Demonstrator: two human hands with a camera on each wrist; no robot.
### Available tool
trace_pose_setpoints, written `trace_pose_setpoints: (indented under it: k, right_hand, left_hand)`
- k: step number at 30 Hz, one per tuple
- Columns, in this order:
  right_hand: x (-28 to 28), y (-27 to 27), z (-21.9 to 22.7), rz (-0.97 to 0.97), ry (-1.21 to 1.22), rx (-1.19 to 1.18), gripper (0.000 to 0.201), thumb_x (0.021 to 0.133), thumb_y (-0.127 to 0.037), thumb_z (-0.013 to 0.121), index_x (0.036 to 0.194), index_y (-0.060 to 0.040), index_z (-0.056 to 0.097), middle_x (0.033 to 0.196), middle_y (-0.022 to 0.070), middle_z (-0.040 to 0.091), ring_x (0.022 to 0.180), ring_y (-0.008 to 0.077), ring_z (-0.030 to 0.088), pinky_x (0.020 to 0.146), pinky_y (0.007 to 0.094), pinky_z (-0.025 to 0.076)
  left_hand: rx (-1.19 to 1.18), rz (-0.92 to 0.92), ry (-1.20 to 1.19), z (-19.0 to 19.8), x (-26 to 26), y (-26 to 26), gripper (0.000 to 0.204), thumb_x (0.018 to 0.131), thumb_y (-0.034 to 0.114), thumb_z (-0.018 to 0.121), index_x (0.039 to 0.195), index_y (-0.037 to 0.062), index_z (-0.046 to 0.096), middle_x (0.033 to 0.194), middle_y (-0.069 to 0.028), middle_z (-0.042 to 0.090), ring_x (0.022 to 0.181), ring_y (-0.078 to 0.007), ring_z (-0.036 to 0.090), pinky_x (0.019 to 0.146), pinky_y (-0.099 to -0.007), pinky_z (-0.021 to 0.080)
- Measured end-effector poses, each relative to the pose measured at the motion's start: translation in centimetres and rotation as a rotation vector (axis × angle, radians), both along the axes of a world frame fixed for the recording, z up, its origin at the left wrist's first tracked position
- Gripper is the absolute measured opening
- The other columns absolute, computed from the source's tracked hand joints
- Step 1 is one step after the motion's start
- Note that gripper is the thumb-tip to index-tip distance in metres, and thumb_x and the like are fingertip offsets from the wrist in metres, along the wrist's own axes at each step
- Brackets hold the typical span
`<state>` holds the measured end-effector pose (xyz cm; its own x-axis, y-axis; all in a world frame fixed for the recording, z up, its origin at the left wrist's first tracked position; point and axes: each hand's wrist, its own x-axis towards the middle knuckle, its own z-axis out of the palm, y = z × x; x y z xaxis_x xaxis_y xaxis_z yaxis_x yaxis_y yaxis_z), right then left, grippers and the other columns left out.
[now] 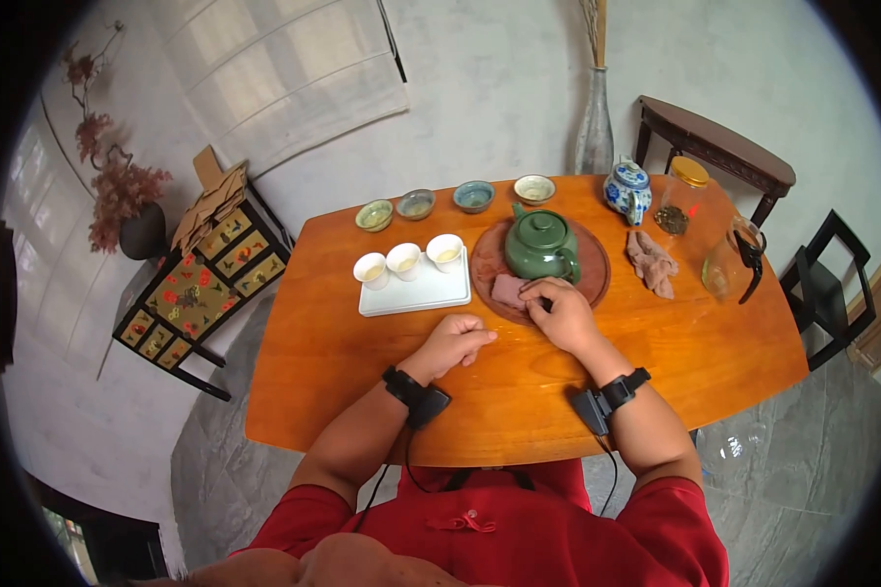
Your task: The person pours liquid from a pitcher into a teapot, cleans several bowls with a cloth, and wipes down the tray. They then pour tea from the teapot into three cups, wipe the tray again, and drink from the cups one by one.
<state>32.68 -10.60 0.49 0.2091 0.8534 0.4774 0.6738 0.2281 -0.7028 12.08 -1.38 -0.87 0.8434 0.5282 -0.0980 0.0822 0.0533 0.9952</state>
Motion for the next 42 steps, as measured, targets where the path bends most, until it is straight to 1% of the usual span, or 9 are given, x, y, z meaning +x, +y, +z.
trace_pose_setpoints:
  k: [7, 22, 24, 29, 32, 34, 37, 40, 42]
  right_hand:
    - [0.0, 0.2, 0.2, 0.006, 0.027, -0.063, 0.011, 0.081, -0.005, 0.063, 0.090, -0.0014, 0.068, 0.096, 0.0107, 0.066, 0.095, 0.0274, 0.061, 0.085, 0.0336, 0.047]
    - [0.0, 0.0, 0.1, 0.003, 0.015, -0.018, 0.011, 0.081, -0.006, 0.064, 0.090, -0.0014, 0.067, 0.096, 0.0109, 0.066, 0.096, 0.0282, 0.061, 0.085, 0.0342, 0.047]
    - [0.1, 0.0, 0.0, 0.006, -0.015, -0.025, 0.010, 0.081, 0.000, 0.064, 0.091, 0.0003, 0.067, 0.097, 0.0111, 0.066, 0.094, 0.0243, 0.062, 0.085, 0.0319, 0.046]
    - [0.0, -0.1, 0.3, 0.003, -0.001, -0.029, 0.010, 0.082, -0.003, 0.063, 0.091, -0.0005, 0.067, 0.097, 0.0111, 0.066, 0.095, 0.0264, 0.061, 0.085, 0.0330, 0.047]
    - [0.0, -0.2, 0.3, 0.004, 0.005, -0.032, 0.011, 0.082, -0.006, 0.063, 0.091, -0.0013, 0.068, 0.097, 0.0115, 0.066, 0.096, 0.0287, 0.061, 0.085, 0.0346, 0.047]
    - [0.0, -0.2, 0.3, 0.005, 0.003, -0.031, 0.011, 0.082, -0.006, 0.063, 0.090, -0.0013, 0.068, 0.097, 0.0116, 0.066, 0.095, 0.0288, 0.061, 0.085, 0.0347, 0.047]
    - [0.0, -0.2, 0.3, 0.003, -0.006, -0.019, 0.011, 0.081, -0.006, 0.063, 0.090, -0.0014, 0.068, 0.097, 0.0115, 0.066, 0.094, 0.0292, 0.061, 0.084, 0.0350, 0.047]
    - [-0.5, -0.4, 0.9, -0.030, -0.096, 0.068, 0.011, 0.080, -0.007, 0.064, 0.089, -0.0014, 0.068, 0.094, 0.0114, 0.066, 0.093, 0.0294, 0.061, 0.083, 0.0354, 0.048]
    - [-1.3, -0.8, 2.0, -0.066, -0.163, 0.188, 0.011, 0.079, -0.007, 0.065, 0.087, -0.0019, 0.067, 0.086, 0.0106, 0.066, 0.087, 0.0282, 0.061, 0.077, 0.0352, 0.049]
  left_hand:
    - [0.018, -0.035, 0.008, 0.5, 0.1, -0.1, 0.034, 0.092, 0.020, 0.061, 0.062, 0.0098, 0.046, 0.051, 0.0030, 0.046, 0.042, -0.0044, 0.040, 0.040, -0.0211, 0.031]
    - [0.037, -0.021, 0.019, 0.3, 0.1, -0.1, 0.034, 0.092, 0.020, 0.061, 0.062, 0.0096, 0.047, 0.051, 0.0032, 0.046, 0.041, -0.0043, 0.040, 0.039, -0.0207, 0.031]
    - [0.039, -0.022, 0.017, 0.2, 0.1, -0.1, 0.034, 0.092, 0.020, 0.062, 0.063, 0.0096, 0.047, 0.051, 0.0034, 0.046, 0.041, -0.0043, 0.040, 0.039, -0.0207, 0.031]
    - [0.032, -0.021, 0.008, 0.4, 0.2, -0.2, 0.033, 0.092, 0.021, 0.061, 0.064, 0.0096, 0.047, 0.053, 0.0039, 0.046, 0.041, -0.0041, 0.040, 0.039, -0.0206, 0.031]
    - [0.036, 0.009, 0.041, 1.0, 0.2, -0.5, 0.027, 0.093, 0.022, 0.059, 0.071, 0.0081, 0.051, 0.054, 0.0052, 0.043, 0.042, -0.0036, 0.038, 0.040, -0.0202, 0.033]
    - [-0.023, 0.009, 0.017, 1.3, 0.1, -0.5, 0.021, 0.095, 0.023, 0.056, 0.085, 0.0052, 0.057, 0.056, 0.0062, 0.040, 0.044, -0.0032, 0.036, 0.042, -0.0198, 0.035]
    - [-0.004, -0.016, -0.005, 1.0, 0.1, -0.5, 0.022, 0.096, 0.024, 0.054, 0.097, 0.0026, 0.060, 0.057, 0.0067, 0.038, 0.045, -0.0033, 0.035, 0.043, -0.0198, 0.036]
    - [0.023, -0.027, 0.003, 1.3, 0.0, -0.6, 0.024, 0.097, 0.024, 0.053, 0.100, 0.0017, 0.060, 0.059, 0.0066, 0.039, 0.045, -0.0034, 0.036, 0.043, -0.0197, 0.036]
    - [0.005, -0.023, 0.002, 1.5, 0.1, -0.7, 0.025, 0.097, 0.025, 0.053, 0.098, 0.0019, 0.060, 0.059, 0.0064, 0.040, 0.045, -0.0034, 0.036, 0.044, -0.0198, 0.036]
